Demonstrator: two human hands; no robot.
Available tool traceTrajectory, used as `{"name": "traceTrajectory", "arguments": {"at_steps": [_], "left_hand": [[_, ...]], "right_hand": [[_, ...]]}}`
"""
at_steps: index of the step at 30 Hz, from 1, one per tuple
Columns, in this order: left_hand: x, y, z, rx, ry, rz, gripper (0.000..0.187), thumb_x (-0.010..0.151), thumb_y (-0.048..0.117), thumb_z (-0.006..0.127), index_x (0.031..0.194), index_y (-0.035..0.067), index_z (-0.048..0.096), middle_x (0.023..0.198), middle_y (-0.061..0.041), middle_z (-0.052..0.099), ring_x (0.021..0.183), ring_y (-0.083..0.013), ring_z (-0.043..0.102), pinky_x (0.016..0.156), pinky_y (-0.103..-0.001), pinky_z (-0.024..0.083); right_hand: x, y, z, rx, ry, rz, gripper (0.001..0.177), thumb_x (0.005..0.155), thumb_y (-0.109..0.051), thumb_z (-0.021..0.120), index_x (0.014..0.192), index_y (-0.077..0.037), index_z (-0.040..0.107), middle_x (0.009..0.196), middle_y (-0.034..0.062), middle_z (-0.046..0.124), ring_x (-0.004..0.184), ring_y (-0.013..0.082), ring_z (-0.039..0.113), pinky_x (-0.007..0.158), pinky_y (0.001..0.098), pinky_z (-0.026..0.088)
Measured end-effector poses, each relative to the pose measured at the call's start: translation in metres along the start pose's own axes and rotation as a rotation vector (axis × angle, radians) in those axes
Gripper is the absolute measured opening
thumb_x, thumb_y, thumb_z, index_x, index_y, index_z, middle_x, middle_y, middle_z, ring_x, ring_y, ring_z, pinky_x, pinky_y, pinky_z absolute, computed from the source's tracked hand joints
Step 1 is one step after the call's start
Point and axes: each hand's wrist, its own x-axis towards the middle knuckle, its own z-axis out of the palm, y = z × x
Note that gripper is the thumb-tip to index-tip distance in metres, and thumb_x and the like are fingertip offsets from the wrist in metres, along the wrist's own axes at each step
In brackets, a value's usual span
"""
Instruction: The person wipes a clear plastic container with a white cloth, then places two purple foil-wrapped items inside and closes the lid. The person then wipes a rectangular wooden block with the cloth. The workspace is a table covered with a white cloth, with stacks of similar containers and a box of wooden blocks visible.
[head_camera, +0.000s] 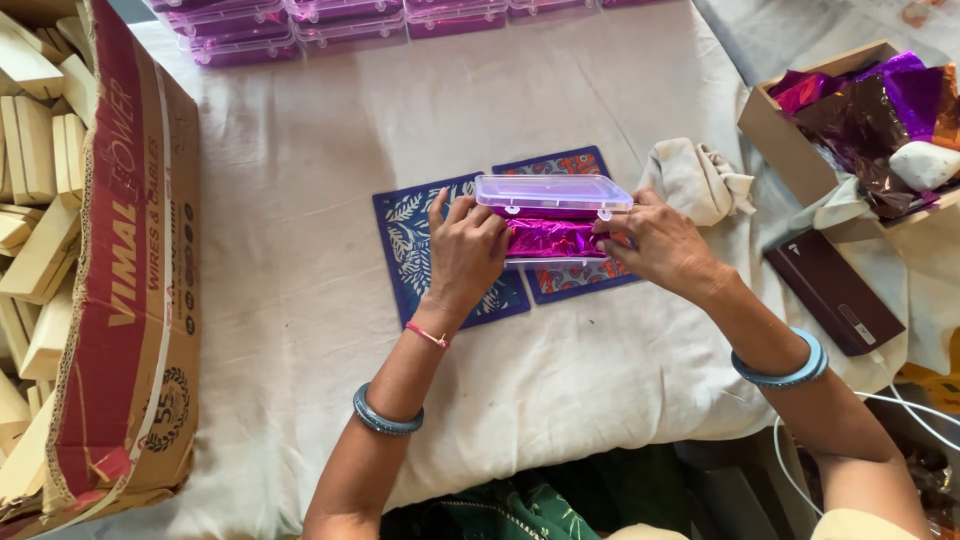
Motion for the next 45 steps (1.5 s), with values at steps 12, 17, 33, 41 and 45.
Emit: {"name": "traceTrajectory", "arguments": {"at_steps": [12, 17, 33, 41, 45], "left_hand": [[0.002, -0.004, -0.001, 0.071, -0.115, -0.002, 0.026, 0.097, 0.021, 0.064, 0.079, 0.008, 0.077, 0.084, -0.006, 0.075, 0.113, -0.026, 0.06, 0.118, -0.065, 0.023], [0.001, -0.002, -0.005, 0.048, -0.102, -0.005, 0.019, 0.097, 0.021, 0.066, 0.09, 0.008, 0.077, 0.091, -0.006, 0.075, 0.116, -0.0261, 0.06, 0.119, -0.063, 0.024], [0.0, -0.002, 0.006, 0.085, -0.108, -0.142, 0.052, 0.095, 0.034, 0.068, 0.139, 0.008, 0.063, 0.134, -0.013, 0.048, 0.135, -0.034, 0.038, 0.119, -0.055, 0.023], [0.007, -0.002, 0.003, 0.025, -0.19, -0.29, 0.045, 0.09, 0.035, 0.067, 0.13, 0.015, 0.068, 0.151, -0.018, 0.039, 0.146, -0.0406, 0.024, 0.119, -0.057, 0.019], [0.009, -0.003, 0.005, -0.012, -0.296, -0.368, 0.042, 0.093, 0.038, 0.063, 0.127, 0.014, 0.069, 0.16, -0.017, 0.033, 0.154, -0.0385, 0.015, 0.122, -0.059, 0.015]], "right_hand": [[0.023, -0.008, 0.021, -0.223, -0.094, 0.14, 0.019, 0.088, -0.028, 0.073, 0.105, -0.021, 0.076, 0.095, 0.0075, 0.073, 0.101, 0.029, 0.068, 0.084, 0.0461, 0.058], [0.015, -0.005, 0.02, -0.211, -0.078, 0.149, 0.018, 0.09, -0.028, 0.073, 0.104, -0.018, 0.076, 0.097, 0.0088, 0.072, 0.098, 0.0273, 0.069, 0.081, 0.0443, 0.059], [0.012, 0.02, 0.015, -0.082, 0.062, 0.205, 0.028, 0.1, -0.038, 0.062, 0.11, -0.015, 0.074, 0.094, 0.0118, 0.072, 0.088, 0.033, 0.071, 0.077, 0.0493, 0.057], [0.026, 0.011, 0.009, -0.052, -0.064, 0.276, 0.045, 0.097, -0.056, 0.06, 0.1, -0.014, 0.076, 0.076, 0.0145, 0.072, 0.077, 0.0323, 0.073, 0.074, 0.0485, 0.059], [0.042, 0.023, 0.02, -0.056, -0.153, 0.319, 0.05, 0.098, -0.059, 0.059, 0.097, -0.012, 0.077, 0.073, 0.0147, 0.073, 0.074, 0.0314, 0.075, 0.074, 0.0465, 0.06]]}}
